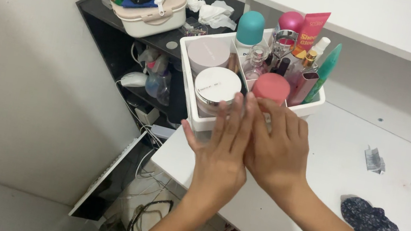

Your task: Wiping and cleaning makeup brushes and tools at a vanity desk.

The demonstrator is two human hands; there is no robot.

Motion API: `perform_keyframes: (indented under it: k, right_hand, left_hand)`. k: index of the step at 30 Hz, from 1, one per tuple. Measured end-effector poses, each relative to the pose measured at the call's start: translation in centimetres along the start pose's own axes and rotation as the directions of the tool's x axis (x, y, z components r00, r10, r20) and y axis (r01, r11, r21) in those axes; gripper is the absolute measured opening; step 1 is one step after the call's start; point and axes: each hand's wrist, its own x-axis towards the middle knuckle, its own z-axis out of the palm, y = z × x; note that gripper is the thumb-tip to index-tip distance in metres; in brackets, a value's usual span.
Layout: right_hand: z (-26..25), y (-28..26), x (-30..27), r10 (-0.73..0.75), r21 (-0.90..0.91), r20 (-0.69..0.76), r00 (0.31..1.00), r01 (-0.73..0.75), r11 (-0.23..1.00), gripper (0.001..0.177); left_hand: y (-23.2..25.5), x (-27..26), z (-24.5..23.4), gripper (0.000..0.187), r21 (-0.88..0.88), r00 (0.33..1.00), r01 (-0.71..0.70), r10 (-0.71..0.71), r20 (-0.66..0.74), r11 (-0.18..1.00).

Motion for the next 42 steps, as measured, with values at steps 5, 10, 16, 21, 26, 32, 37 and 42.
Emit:
perform_keyframes:
  k: [5, 10, 16, 21, 26, 32, 37, 42]
  right_hand:
    - [-1.5, 0.5, -3.7, 0.042, -0.065, 0.103, 0.994, -0.036, 0.997, 0.061]
    - [-1.6, 2.5, -7.0, 0.167, -0.157, 0.283, 0.944, -0.126, 0.98, 0.067]
    - [-1.8, 5.1, -11.3, 0.305, -0.221, 0.434, 0.848, -0.228, 0.948, 0.073]
    - [-2.7, 7.3, -15.5, 0.373, -0.256, 0.542, 0.753, -0.275, 0.927, 0.075]
    - [-4.1, 9.8, -21.3, 0.486, -0.387, 0.619, 0.617, -0.299, 0.872, 0.071]
    - [-6.6, 13.0, -25.4, 0.614, -0.503, 0.575, 0.541, -0.358, 0.786, 0.07]
    - [-7.0, 15.3, -26.9, 0.615, -0.348, 0.533, 0.58, -0.512, 0.785, 0.063]
    - [-5.7, 17.1, -27.5, 0.624, -0.329, 0.437, 0.648, -0.531, 0.781, 0.076]
  left_hand:
    - [1.9, -2.0, 1.2, 0.081, -0.232, 0.985, -0.137, 0.158, 0.074, 0.963]
    - [3.8, -2.7, 2.7, 0.079, -0.454, 0.958, -0.117, 0.22, 0.181, 0.883]
    - [6.3, -2.8, 6.0, 0.088, -0.324, 0.886, -0.188, 0.303, 0.352, 0.927]
    - [9.0, -4.0, 9.3, 0.087, -0.327, 0.766, -0.189, 0.348, 0.541, 0.926]
    - [11.5, -5.8, 12.8, 0.088, -0.396, 0.621, -0.308, 0.499, 0.604, 0.865]
    - [13.9, -5.2, 17.3, 0.089, -0.464, 0.413, -0.459, 0.644, 0.644, 0.758]
    - [16.8, -1.8, 24.7, 0.081, -0.415, 0.617, -0.429, 0.595, 0.515, 0.803]
    - [18.5, 0.1, 33.4, 0.069, -0.511, 0.796, -0.294, 0.503, 0.337, 0.808]
